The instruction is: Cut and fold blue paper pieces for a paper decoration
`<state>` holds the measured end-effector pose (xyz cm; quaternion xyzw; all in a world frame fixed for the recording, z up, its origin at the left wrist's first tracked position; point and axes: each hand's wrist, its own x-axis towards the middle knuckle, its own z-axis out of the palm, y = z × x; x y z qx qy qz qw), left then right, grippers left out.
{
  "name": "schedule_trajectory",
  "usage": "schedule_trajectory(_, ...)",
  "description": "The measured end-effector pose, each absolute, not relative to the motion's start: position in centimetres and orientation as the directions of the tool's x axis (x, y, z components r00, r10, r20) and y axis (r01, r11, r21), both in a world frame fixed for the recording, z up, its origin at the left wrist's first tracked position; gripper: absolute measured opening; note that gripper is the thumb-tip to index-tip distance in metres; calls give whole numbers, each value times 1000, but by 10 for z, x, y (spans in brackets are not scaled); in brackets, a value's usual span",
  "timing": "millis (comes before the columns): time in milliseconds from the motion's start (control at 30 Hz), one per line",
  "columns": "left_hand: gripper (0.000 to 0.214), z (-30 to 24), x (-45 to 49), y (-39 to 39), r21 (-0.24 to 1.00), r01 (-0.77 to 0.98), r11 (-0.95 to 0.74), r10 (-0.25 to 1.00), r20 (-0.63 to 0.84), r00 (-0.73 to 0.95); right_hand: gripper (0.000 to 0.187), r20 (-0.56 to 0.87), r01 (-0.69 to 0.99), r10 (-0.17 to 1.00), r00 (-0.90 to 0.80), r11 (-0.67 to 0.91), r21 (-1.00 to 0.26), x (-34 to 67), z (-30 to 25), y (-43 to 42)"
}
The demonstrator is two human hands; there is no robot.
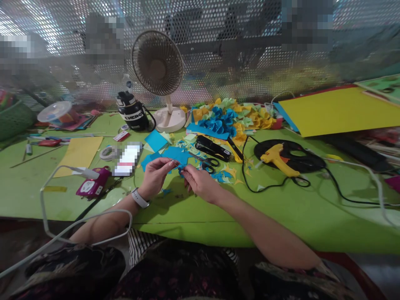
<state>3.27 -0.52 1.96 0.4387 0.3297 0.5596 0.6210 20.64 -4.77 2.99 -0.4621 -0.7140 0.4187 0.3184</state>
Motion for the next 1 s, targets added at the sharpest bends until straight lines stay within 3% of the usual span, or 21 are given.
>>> schedule_trajectory(467,32,21,33,0,884,-466,32,992,29,125,33,-41,401,904,-426,147,-904,209,31,-47)
schedule_trajectory(700,33,25,32,0,850,-514,112,982,-17,187,39,-142,177,866,-480,-63,-982,211,33,-44)
schedule_trajectory(1000,35,24,32,-2,872,-475,119,974,-10,226,43,-120,116,921,-370,-82,-990,208,34,-45)
